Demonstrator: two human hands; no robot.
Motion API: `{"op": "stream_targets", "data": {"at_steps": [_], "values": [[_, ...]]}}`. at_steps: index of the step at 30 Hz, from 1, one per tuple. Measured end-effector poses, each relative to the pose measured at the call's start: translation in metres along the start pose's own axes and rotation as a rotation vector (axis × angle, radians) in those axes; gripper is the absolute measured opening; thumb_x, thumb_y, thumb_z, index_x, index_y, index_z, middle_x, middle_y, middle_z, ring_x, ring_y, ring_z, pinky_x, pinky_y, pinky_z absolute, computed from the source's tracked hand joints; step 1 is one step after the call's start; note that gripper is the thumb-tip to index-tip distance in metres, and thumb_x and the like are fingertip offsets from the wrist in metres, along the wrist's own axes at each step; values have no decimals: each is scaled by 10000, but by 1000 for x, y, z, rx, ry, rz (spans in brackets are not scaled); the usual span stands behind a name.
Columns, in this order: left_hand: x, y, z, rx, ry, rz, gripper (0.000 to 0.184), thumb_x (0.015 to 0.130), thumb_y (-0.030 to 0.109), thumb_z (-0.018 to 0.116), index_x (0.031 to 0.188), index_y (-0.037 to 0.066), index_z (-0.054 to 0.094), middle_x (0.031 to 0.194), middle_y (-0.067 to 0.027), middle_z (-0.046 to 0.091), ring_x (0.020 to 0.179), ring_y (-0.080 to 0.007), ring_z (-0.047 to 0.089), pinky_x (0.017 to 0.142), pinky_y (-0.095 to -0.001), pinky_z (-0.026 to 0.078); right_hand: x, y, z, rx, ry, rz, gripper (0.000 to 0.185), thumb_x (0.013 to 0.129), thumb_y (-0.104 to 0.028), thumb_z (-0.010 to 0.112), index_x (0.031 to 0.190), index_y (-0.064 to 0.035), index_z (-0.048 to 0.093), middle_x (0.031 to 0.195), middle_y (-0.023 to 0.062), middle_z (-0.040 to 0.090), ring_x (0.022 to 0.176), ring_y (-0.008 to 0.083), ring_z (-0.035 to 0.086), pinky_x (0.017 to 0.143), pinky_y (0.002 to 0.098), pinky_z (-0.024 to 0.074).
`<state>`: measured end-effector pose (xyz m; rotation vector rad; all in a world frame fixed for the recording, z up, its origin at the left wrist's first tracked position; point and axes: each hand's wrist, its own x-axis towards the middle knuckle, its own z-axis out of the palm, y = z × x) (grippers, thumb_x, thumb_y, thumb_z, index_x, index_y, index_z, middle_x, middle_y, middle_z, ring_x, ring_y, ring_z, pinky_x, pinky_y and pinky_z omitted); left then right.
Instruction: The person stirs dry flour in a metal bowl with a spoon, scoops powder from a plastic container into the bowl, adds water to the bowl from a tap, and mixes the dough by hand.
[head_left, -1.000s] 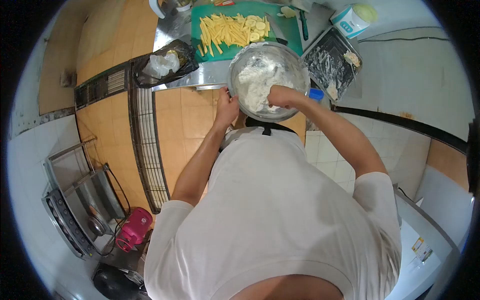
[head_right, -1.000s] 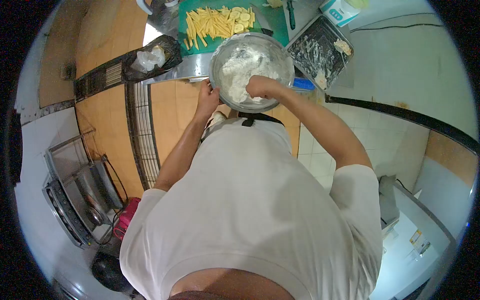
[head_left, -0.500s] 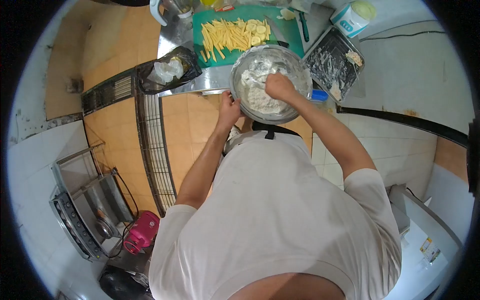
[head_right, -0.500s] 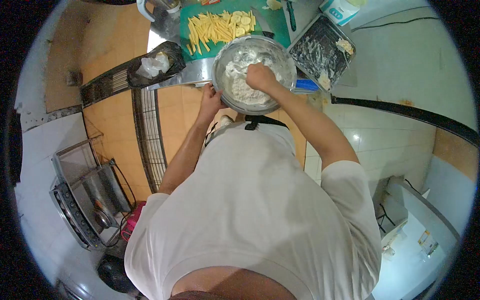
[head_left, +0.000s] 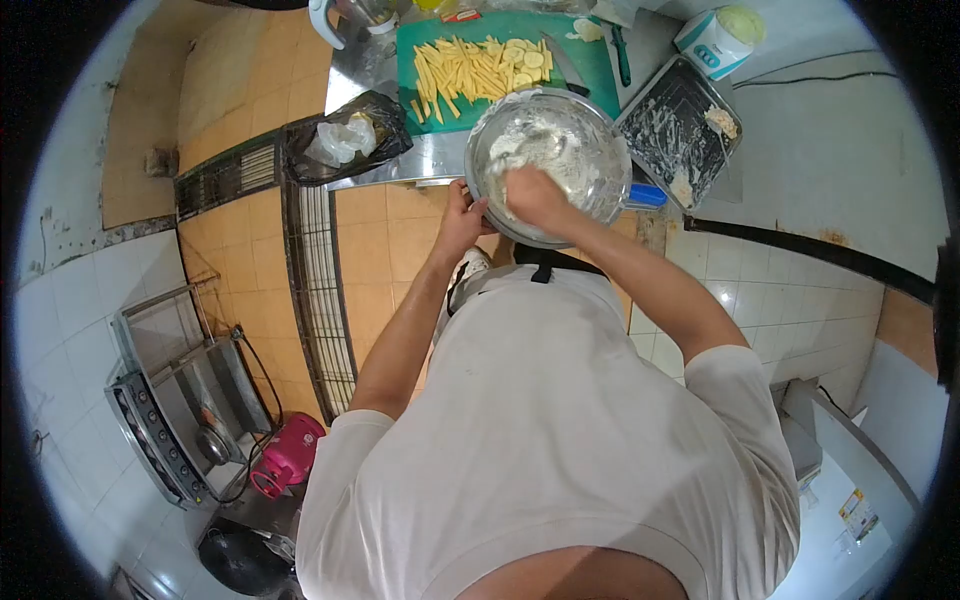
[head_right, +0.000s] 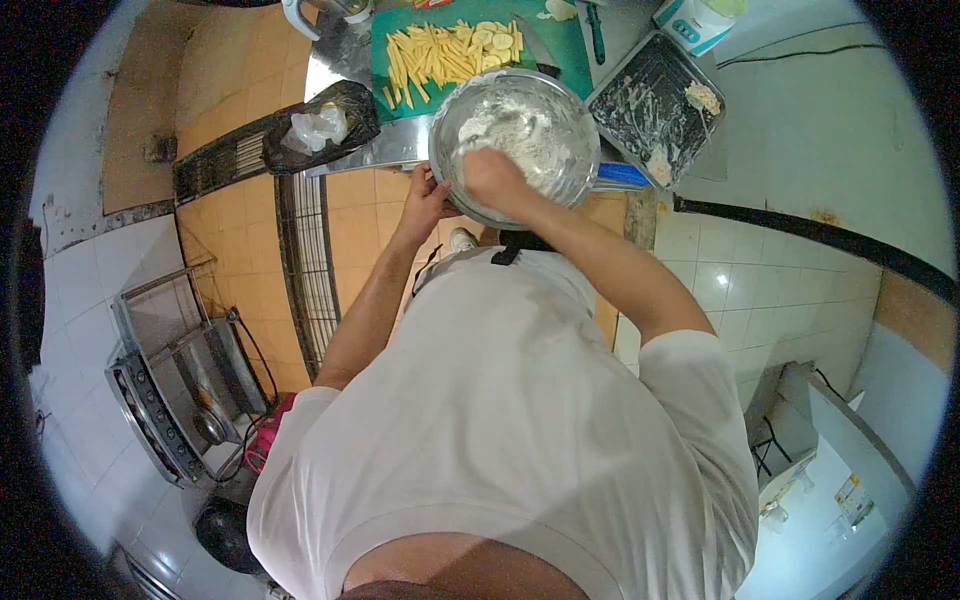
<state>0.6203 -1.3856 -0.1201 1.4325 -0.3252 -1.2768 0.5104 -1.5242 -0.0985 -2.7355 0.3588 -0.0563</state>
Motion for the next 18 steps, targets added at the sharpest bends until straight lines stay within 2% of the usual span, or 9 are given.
{"op": "stream_targets", "data": {"at_steps": [3, 6, 9, 10, 13, 16, 18], "values": [[1, -2, -2, -34, -14, 2, 367, 975, 74, 453, 1292, 99, 271, 1171, -177, 551, 933, -264, 657, 686, -389, 621, -22, -39, -33, 96, -314, 180, 151, 758, -56, 561, 817, 42, 659, 827, 271, 655, 784, 412, 667, 687, 479, 544], [-1, 0, -2, -35, -1, -6, 350, 977, 67, 446, 1286, 107, 287, 1170, -172, 551, 945, -266, 654, 701, -395, 621, -25, -27, -41, 43, -241, 217, 156, 742, -77, 589, 809, 56, 636, 775, 269, 638, 738, 416, 651, 660, 472, 530], [-1, 1, -1, -62, -1, 3, 336, 979, 64, 443, 1278, 112, 299, 1168, -166, 552, 957, -268, 652, 717, -405, 622, -3, -6, -30, 115, 17, 185, 150, 742, -74, 585, 785, 59, 639, 755, 282, 630, 714, 438, 643, 651, 483, 527], [0, -1, -1, -76, -6, 8, 331, 980, 65, 443, 1276, 113, 302, 1167, -163, 552, 961, -268, 651, 723, -408, 622, 12, -9, -30, 169, 53, 299, 152, 742, -65, 577, 761, 69, 645, 746, 301, 618, 703, 461, 633, 662, 497, 524], [3, -4, -5, -91, -3, -11, 322, 979, 70, 453, 1266, 109, 312, 1162, -153, 556, 960, -262, 652, 733, -414, 621, 15, -8, -17, 231, -11, 217, 174, 747, -54, 565, 824, 81, 643, 746, 319, 608, 712, 473, 630, 680, 505, 522], [5, -7, -4, -95, 30, 19, 329, 975, 45, 442, 1264, 102, 294, 1112, -145, 573, 789, -227, 669, 621, -363, 616, -12, -15, -23, 180, -301, 152, 178, 750, -49, 557, 844, 61, 660, 770, 299, 624, 754, 446, 647, 702, 485, 533], [5, -7, -3, -93, 22, 38, 329, 975, 52, 448, 1263, 98, 296, 1113, -145, 572, 790, -222, 668, 613, -356, 612, -33, -10, -44, 16, -403, 105, 169, 780, -80, 565, 855, 31, 669, 817, 251, 649, 757, 414, 661, 701, 469, 543]]}}
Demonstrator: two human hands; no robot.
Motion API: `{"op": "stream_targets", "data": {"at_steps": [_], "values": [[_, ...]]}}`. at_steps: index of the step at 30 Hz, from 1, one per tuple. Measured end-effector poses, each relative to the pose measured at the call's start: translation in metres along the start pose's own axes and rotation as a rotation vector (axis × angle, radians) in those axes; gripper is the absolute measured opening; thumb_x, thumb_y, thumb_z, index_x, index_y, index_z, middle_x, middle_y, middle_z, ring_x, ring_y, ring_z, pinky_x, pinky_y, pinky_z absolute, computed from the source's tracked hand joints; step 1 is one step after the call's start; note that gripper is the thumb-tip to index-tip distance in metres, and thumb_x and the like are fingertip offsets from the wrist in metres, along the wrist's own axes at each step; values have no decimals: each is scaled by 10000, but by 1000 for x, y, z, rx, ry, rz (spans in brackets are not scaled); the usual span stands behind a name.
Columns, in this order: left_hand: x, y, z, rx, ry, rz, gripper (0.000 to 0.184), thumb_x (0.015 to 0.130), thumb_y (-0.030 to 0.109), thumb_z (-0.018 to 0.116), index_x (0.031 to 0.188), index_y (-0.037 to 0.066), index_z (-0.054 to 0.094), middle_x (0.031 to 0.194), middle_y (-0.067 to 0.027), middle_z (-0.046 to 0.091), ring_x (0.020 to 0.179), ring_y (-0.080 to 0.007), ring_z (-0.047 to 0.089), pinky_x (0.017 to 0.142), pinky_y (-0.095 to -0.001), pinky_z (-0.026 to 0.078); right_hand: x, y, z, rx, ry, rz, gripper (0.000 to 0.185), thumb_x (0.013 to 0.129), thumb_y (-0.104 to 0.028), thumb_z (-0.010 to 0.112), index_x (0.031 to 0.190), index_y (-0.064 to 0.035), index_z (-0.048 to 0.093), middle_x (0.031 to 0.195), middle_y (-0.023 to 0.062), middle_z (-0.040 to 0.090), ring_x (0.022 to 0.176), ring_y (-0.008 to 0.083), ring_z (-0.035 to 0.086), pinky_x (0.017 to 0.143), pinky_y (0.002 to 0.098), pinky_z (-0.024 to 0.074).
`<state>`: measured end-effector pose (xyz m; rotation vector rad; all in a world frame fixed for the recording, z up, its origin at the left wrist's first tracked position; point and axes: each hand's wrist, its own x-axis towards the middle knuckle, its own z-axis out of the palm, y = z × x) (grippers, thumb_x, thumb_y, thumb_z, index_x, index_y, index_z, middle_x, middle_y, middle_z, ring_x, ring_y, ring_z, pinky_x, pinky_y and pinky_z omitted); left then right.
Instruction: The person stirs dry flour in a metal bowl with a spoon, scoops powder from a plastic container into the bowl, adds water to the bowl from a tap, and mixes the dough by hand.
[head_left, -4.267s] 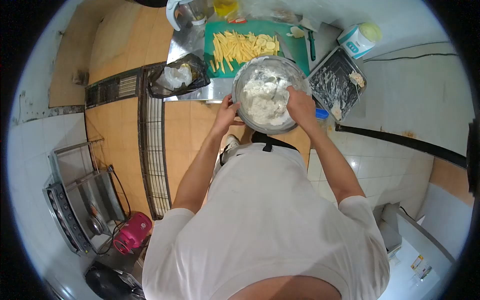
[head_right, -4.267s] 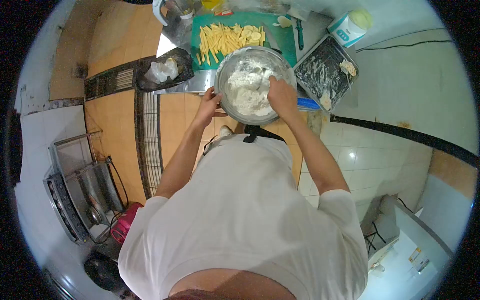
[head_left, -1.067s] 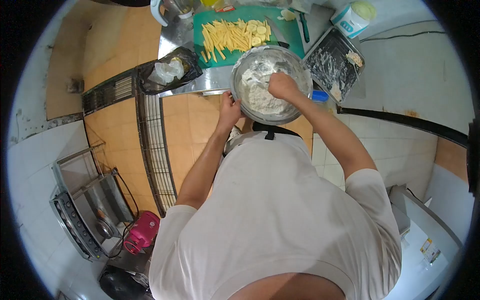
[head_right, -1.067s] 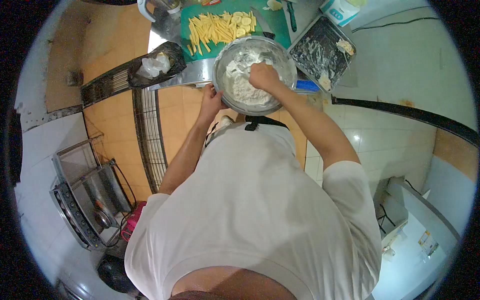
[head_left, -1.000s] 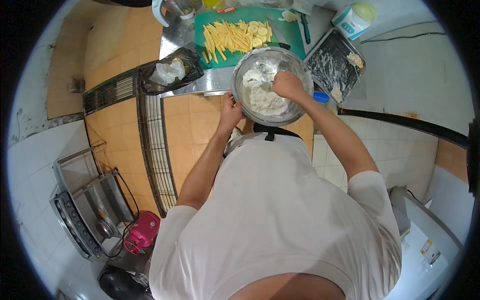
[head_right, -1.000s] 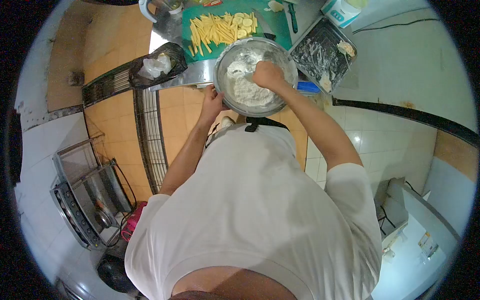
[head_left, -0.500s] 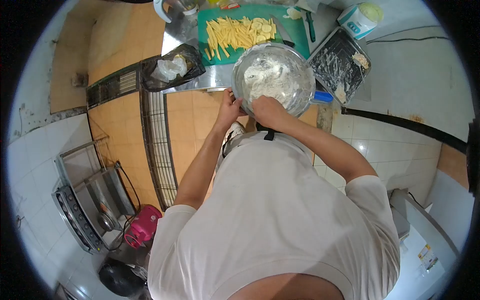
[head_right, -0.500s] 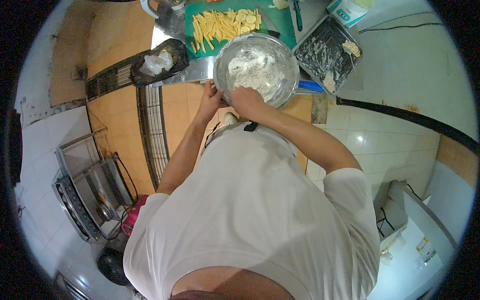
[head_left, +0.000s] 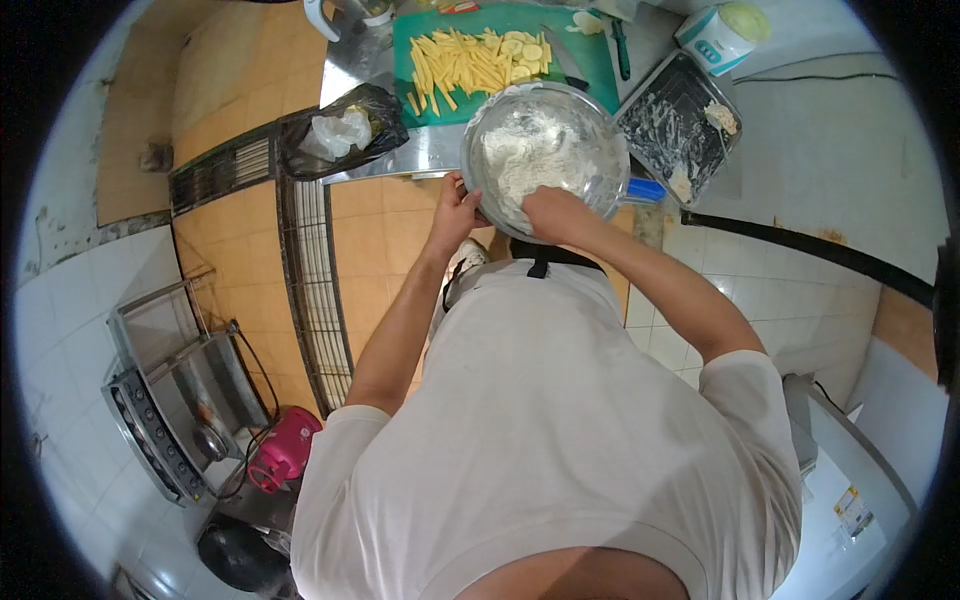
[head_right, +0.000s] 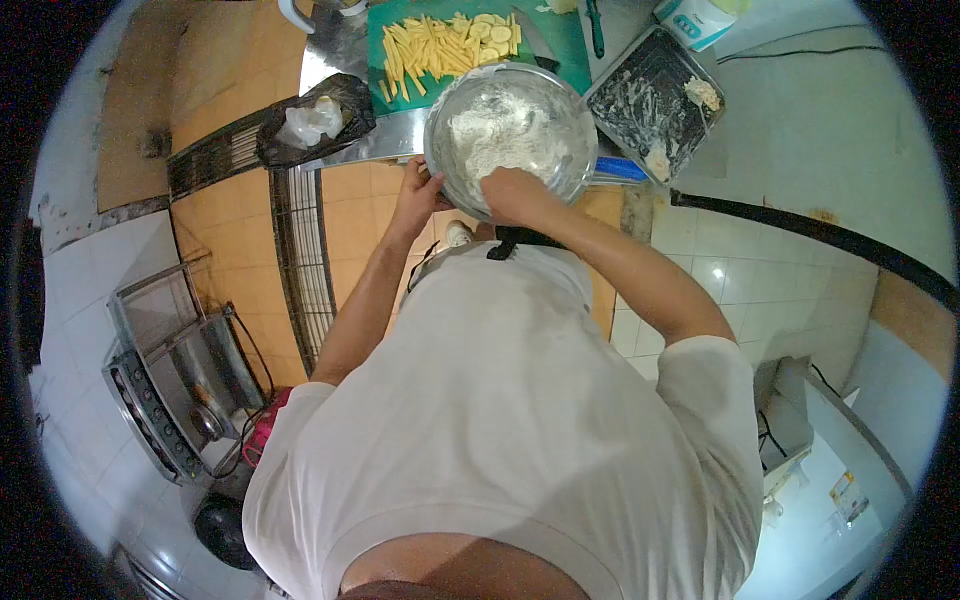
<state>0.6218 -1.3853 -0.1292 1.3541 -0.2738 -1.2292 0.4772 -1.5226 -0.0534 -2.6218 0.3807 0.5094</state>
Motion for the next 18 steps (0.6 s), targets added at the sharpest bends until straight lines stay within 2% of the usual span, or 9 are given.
{"op": "stream_targets", "data": {"at_steps": [1, 4, 7, 10, 13, 16, 18], "values": [[0, 0, -1, 1, -2, 11, 329, 975, 55, 451, 1263, 96, 297, 1113, -145, 572, 790, -220, 667, 610, -352, 611, -9, 6, -5, -88, -46, -9, 166, 795, -96, 569, 860, 15, 673, 840, 227, 662, 759, 399, 669, 701, 460, 548], [1, 0, -2, 18, -19, 4, 334, 973, 59, 459, 1264, 91, 298, 1110, -144, 573, 757, -205, 664, 600, -342, 605, -12, 34, -16, -206, 37, 112, 146, 786, -89, 583, 861, -26, 691, 804, 189, 668, 803, 363, 676, 713, 437, 550], [3, -4, -4, 49, -28, -18, 310, 979, 90, 476, 1250, 100, 325, 1146, -142, 572, 877, -234, 671, 674, -365, 621, -3, 66, -24, -286, 111, 95, 147, 796, -99, 569, 851, -60, 699, 786, 179, 667, 822, 346, 675, 705, 435, 545], [4, -3, -3, 65, -13, -10, 315, 978, 84, 469, 1254, 102, 317, 1136, -139, 577, 839, -230, 677, 652, -362, 621, 0, 85, -31, -258, 190, 78, 174, 809, -109, 530, 832, -43, 689, 805, 195, 668, 788, 355, 669, 682, 440, 539], [4, -4, -2, 67, -6, -12, 320, 976, 74, 459, 1258, 97, 310, 1131, -139, 579, 797, -230, 682, 635, -363, 621, 4, 85, -36, -6, 287, 235, 226, 797, -45, 514, 924, -66, 700, 809, 239, 645, 819, 399, 638, 721, 474, 510], [3, -7, 0, 47, 10, 10, 316, 972, 71, 459, 1252, 91, 314, 1124, -140, 584, 768, -232, 683, 625, -367, 622, 21, 93, -9, 50, 451, 269, 217, 810, -104, 478, 826, 22, 655, 863, 268, 659, 790, 423, 654, 717, 491, 524], [0, 0, 3, 46, 22, -12, 314, 971, 73, 463, 1249, 89, 317, 1122, -143, 585, 773, -235, 684, 624, -370, 622, 22, 89, 10, 82, 363, 269, 209, 809, -96, 481, 824, 30, 647, 855, 287, 650, 797, 436, 649, 739, 503, 519]]}}
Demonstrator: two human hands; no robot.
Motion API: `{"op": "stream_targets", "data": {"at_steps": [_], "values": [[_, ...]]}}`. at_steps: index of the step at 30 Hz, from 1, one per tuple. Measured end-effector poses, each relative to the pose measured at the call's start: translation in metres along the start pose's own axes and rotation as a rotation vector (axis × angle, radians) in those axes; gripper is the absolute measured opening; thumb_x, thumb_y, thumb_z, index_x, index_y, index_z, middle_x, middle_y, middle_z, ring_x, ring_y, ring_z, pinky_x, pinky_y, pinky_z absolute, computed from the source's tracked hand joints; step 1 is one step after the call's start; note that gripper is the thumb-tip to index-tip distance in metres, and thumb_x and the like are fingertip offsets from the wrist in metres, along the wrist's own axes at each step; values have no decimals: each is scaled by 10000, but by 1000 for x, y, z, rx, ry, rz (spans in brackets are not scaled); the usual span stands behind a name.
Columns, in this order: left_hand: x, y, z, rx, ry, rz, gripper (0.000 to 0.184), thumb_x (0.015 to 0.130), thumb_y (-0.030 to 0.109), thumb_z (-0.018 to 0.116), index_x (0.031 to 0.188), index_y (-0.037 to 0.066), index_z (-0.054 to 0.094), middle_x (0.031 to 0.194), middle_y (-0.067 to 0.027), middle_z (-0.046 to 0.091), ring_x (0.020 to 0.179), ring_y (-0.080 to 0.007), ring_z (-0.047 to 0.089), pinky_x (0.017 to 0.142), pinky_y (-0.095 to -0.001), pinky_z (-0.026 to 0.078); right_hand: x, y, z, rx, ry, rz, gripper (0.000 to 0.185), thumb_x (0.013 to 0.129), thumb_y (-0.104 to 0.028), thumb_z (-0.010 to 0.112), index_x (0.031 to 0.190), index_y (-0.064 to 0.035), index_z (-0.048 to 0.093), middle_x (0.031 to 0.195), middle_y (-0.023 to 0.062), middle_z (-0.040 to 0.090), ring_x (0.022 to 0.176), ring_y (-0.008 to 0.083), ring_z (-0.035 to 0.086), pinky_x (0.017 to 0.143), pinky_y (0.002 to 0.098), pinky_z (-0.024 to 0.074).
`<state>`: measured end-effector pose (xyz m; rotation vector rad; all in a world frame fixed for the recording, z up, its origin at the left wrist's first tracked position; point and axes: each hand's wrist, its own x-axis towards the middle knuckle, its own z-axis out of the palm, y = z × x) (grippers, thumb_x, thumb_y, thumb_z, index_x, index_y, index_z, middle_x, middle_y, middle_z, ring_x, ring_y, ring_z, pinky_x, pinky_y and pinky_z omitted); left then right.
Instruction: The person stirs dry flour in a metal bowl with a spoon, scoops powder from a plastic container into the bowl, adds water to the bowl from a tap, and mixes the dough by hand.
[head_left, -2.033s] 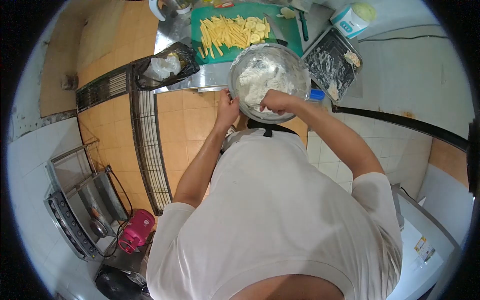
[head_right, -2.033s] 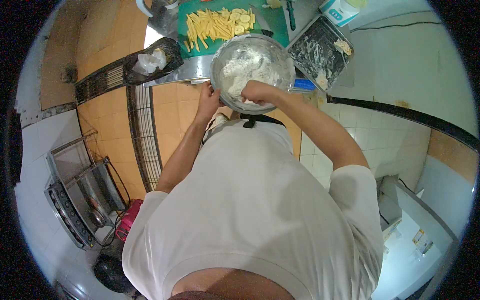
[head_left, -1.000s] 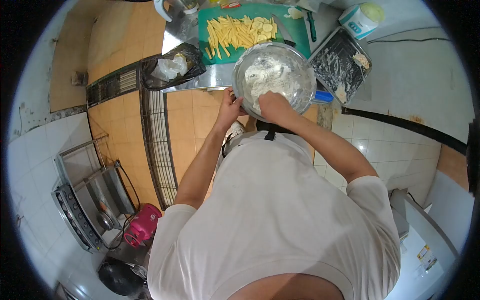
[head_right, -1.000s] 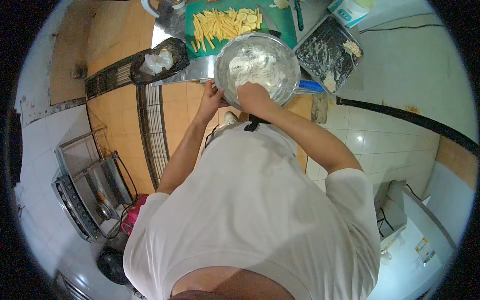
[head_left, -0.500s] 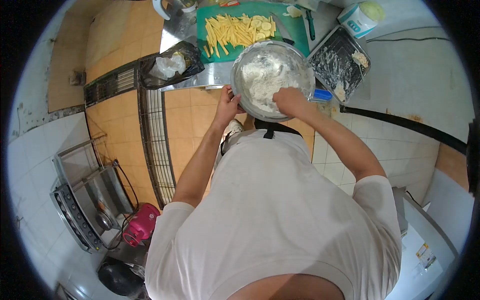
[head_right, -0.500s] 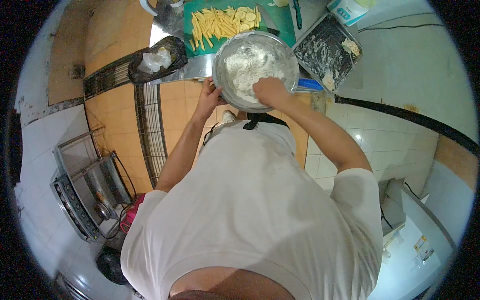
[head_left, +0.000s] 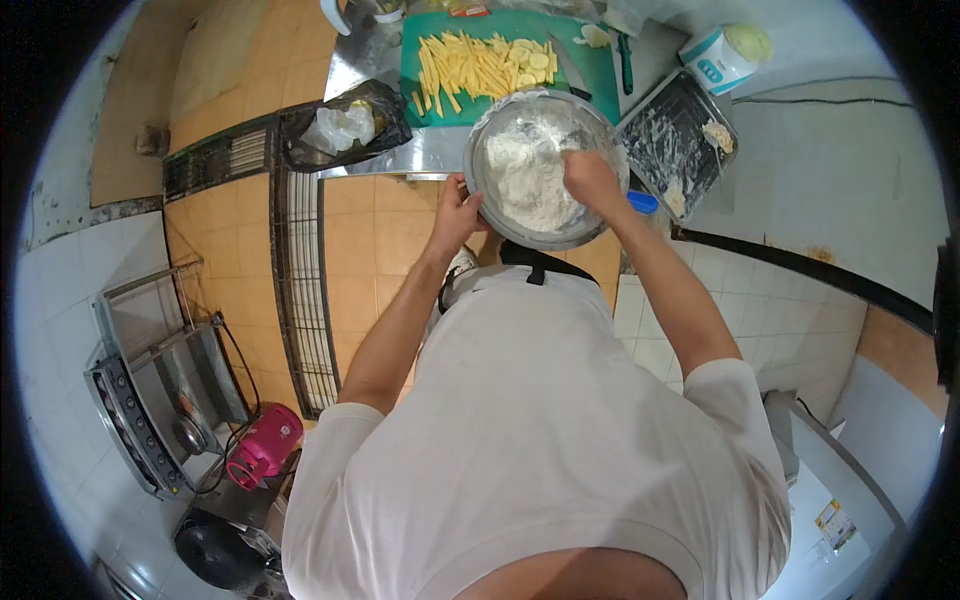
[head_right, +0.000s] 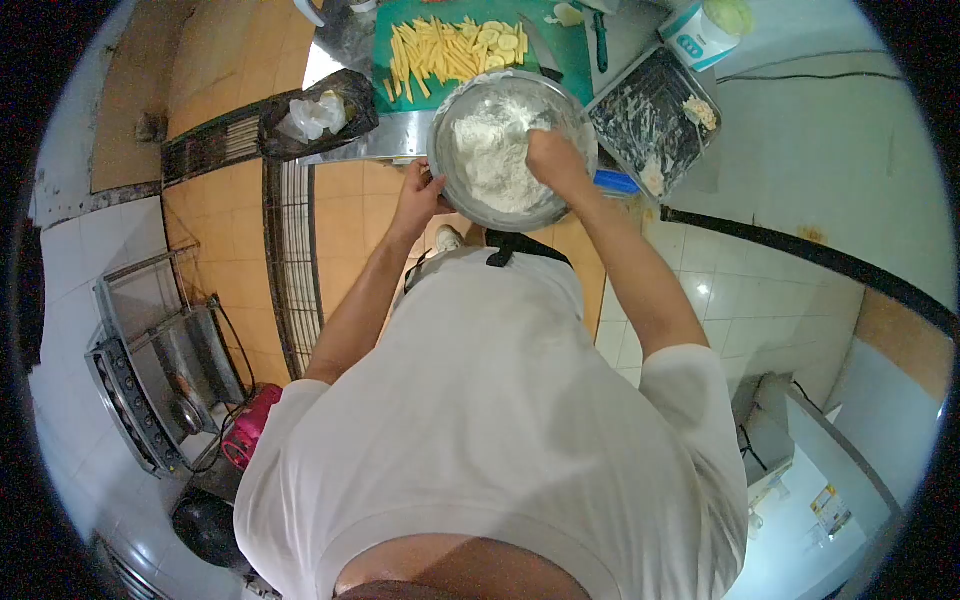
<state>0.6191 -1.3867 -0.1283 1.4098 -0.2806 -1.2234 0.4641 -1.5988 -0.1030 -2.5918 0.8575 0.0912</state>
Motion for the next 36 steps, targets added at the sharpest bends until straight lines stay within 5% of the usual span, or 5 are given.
{"op": "stream_targets", "data": {"at_steps": [7, 10, 17, 29, 36], "values": [[4, -4, 0, -30, 35, 14, 316, 953, 48, 467, 1240, 68, 337, 1069, -142, 595, 684, -199, 667, 533, -335, 603, -36, -31, -30, -24, -65, 122, 173, 805, -61, 499, 866, 28, 634, 820, 292, 634, 803, 452, 645, 746, 519, 518], [0, -1, -1, -12, 5, -14, 371, 976, 102, 472, 1307, 82, 307, 1144, -152, 571, 832, -247, 678, 640, -392, 621, -34, -23, -26, -55, 3, 132, 186, 802, -53, 494, 886, 15, 646, 805, 290, 635, 791, 453, 640, 737, 519, 508], [-4, 3, 3, -62, 50, -46, 387, 963, 105, 486, 1321, 73, 341, 1144, -136, 562, 879, -239, 660, 659, -390, 614, -29, -19, -25, 29, 58, 182, 211, 809, -81, 495, 895, 14, 662, 821, 296, 635, 808, 448, 645, 760, 513, 513], [-6, -4, 5, 10, 63, -12, 350, 933, 113, 535, 1252, 123, 391, 1147, -75, 526, 844, -167, 595, 647, -361, 567, -10, -40, 6, -22, 197, -72, 150, 773, -92, 533, 769, 9, 645, 789, 263, 630, 670, 446, 622, 623, 498, 524], [-13, 2, 4, 11, 62, -139, 439, 939, 150, 533, 1334, 139, 343, 1194, -111, 528, 875, -247, 652, 625, -391, 586, -22, -43, -42, 97, 153, 85, 223, 821, -145, 504, 879, -27, 685, 784, 254, 648, 747, 424, 644, 720, 508, 517]]}}
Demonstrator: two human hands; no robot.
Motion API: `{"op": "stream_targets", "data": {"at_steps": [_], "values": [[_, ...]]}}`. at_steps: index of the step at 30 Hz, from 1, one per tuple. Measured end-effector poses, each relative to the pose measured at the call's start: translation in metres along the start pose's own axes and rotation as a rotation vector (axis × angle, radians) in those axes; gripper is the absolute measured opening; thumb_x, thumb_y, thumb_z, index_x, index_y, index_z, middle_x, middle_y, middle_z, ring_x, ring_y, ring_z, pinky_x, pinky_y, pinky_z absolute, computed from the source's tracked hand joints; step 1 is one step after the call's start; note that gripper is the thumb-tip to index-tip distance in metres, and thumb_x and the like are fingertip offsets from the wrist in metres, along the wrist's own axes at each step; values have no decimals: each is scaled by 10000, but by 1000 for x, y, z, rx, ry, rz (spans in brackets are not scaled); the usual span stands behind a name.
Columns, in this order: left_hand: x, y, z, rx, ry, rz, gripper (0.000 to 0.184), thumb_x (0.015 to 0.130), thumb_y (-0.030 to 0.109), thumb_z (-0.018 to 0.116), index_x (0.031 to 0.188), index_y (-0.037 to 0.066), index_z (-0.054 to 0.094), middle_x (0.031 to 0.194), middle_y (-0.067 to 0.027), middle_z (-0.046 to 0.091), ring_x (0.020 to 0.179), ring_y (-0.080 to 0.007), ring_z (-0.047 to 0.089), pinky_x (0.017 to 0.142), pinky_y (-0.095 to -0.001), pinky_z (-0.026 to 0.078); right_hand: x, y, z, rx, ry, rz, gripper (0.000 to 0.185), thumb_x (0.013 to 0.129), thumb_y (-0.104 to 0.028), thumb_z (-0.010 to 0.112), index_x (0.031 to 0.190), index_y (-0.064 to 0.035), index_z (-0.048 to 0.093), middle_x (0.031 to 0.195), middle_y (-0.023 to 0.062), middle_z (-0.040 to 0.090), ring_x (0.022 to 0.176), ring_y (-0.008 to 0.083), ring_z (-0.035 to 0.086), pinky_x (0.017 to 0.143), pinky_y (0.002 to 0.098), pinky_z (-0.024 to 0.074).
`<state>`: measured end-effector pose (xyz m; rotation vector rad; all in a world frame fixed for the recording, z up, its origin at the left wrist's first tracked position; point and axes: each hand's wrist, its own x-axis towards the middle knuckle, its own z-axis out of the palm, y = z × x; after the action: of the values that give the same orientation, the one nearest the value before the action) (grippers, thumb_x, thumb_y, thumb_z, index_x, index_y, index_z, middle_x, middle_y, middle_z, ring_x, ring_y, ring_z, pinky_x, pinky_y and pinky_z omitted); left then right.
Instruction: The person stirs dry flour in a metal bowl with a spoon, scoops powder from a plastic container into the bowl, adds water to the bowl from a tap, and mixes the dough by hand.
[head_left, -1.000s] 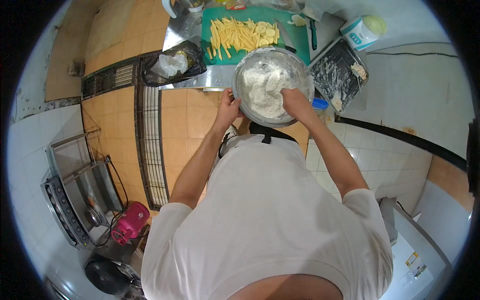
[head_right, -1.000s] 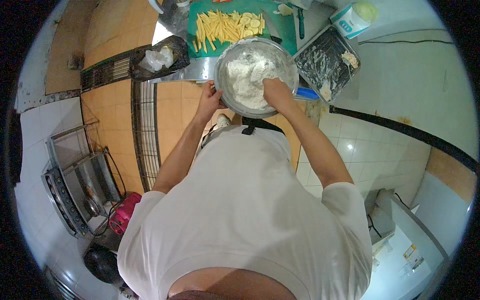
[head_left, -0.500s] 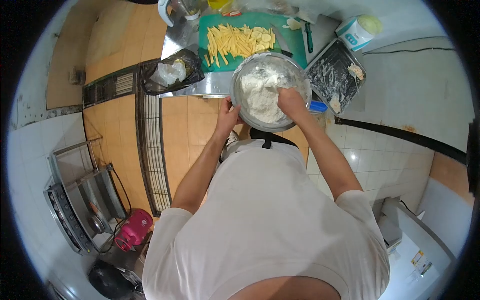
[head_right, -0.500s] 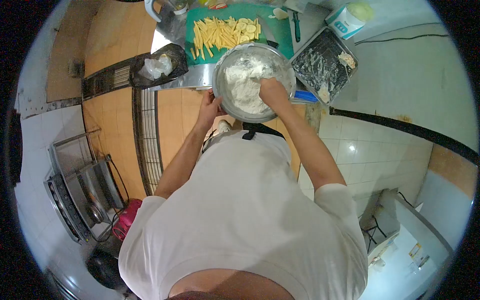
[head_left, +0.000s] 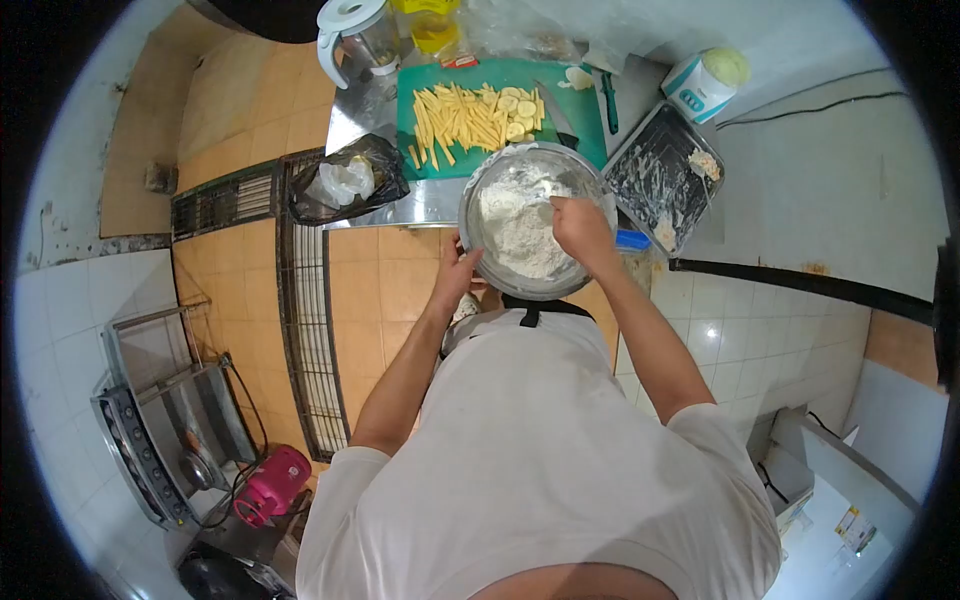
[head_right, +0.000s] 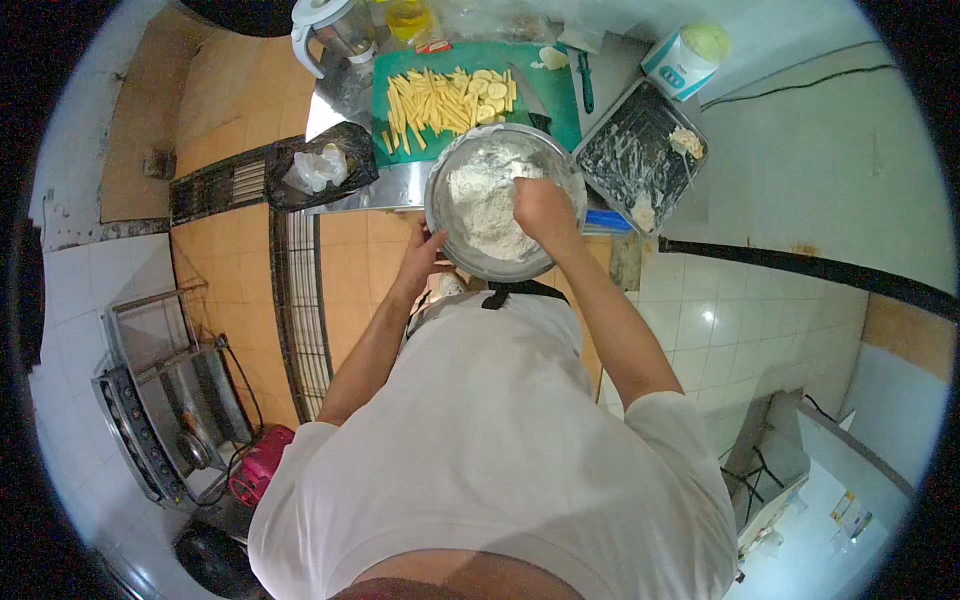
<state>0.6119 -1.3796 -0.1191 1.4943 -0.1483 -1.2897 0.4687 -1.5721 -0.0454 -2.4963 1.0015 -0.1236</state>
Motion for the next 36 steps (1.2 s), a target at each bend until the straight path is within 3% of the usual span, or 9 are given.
{"op": "stream_targets", "data": {"at_steps": [3, 6, 12, 15, 21, 24, 30, 33, 36], "values": [[-2, 1, 11, -50, -55, -36, 468, 944, 129, 504, 1375, 135, 324, 1210, -149, 538, 894, -305, 672, 588, -399, 616, -8, 8, 0, 17, 30, 32, 255, 826, -140, 499, 948, -39, 699, 763, 244, 646, 763, 412, 647, 735, 500, 518], [10, -10, 13, 19, -62, 121, 458, 943, 95, 470, 1378, 113, 329, 1220, -173, 542, 893, -333, 677, 564, -394, 632, -9, 12, 3, 24, 19, 50, 277, 831, -139, 510, 1009, -53, 704, 784, 264, 646, 761, 425, 644, 742, 501, 518], [17, 0, 15, -14, -50, 50, 426, 932, 68, 451, 1345, 65, 346, 1167, -184, 564, 838, -319, 687, 574, -397, 634, -17, 15, 0, 66, 54, 86, 256, 842, -154, 555, 1032, -65, 702, 821, 295, 641, 769, 444, 642, 746, 509, 518], [27, 0, 15, 3, -59, 18, 486, 920, 69, 452, 1383, 55, 306, 1177, -183, 547, 911, -295, 665, 570, -366, 630, -21, 14, -6, 58, 35, 120, 265, 839, -154, 562, 1054, -71, 692, 830, 284, 646, 776, 442, 644, 742, 509, 519], [36, 9, 27, -144, -43, 16, 465, 930, 115, 501, 1366, 123, 339, 1150, -152, 574, 817, -265, 679, 570, -349, 621, -30, 20, -3, 56, -5, 158, 270, 846, -148, 558, 1079, -64, 664, 842, 262, 655, 810, 442, 640, 771, 519, 511], [33, 16, 25, -152, -98, -1, 484, 940, 157, 517, 1371, 93, 308, 1165, -154, 569, 864, -293, 674, 658, -414, 623, -34, 29, 9, 62, 26, 133, 258, 852, -139, 544, 1064, -48, 661, 848, 256, 657, 829, 441, 638, 782, 524, 505], [19, 20, 26, -71, -34, -89, 560, 932, 204, 551, 1415, 108, 284, 1256, -164, 499, 894, -256, 625, 717, -423, 594, -30, 34, 13, 85, 98, 35, 235, 850, -115, 526, 1003, -21, 678, 859, 264, 654, 841, 426, 641, 781, 511, 506], [15, 16, 24, -56, -65, -62, 613, 920, 222, 573, 1434, 106, 261, 1286, -156, 476, 964, -253, 603, 757, -430, 567, -22, 31, 5, 59, -11, 160, 240, 849, -104, 513, 995, -17, 683, 875, 258, 659, 831, 404, 648, 776, 492, 509], [19, 7, 17, -46, -75, -58, 682, 906, 234, 593, 1464, 104, 224, 1294, -151, 468, 986, -251, 600, 775, -426, 545, -26, 45, -1, 210, 65, 174, 252, 832, -86, 520, 1022, -25, 673, 862, 239, 667, 816, 386, 656, 742, 470, 508]]}}
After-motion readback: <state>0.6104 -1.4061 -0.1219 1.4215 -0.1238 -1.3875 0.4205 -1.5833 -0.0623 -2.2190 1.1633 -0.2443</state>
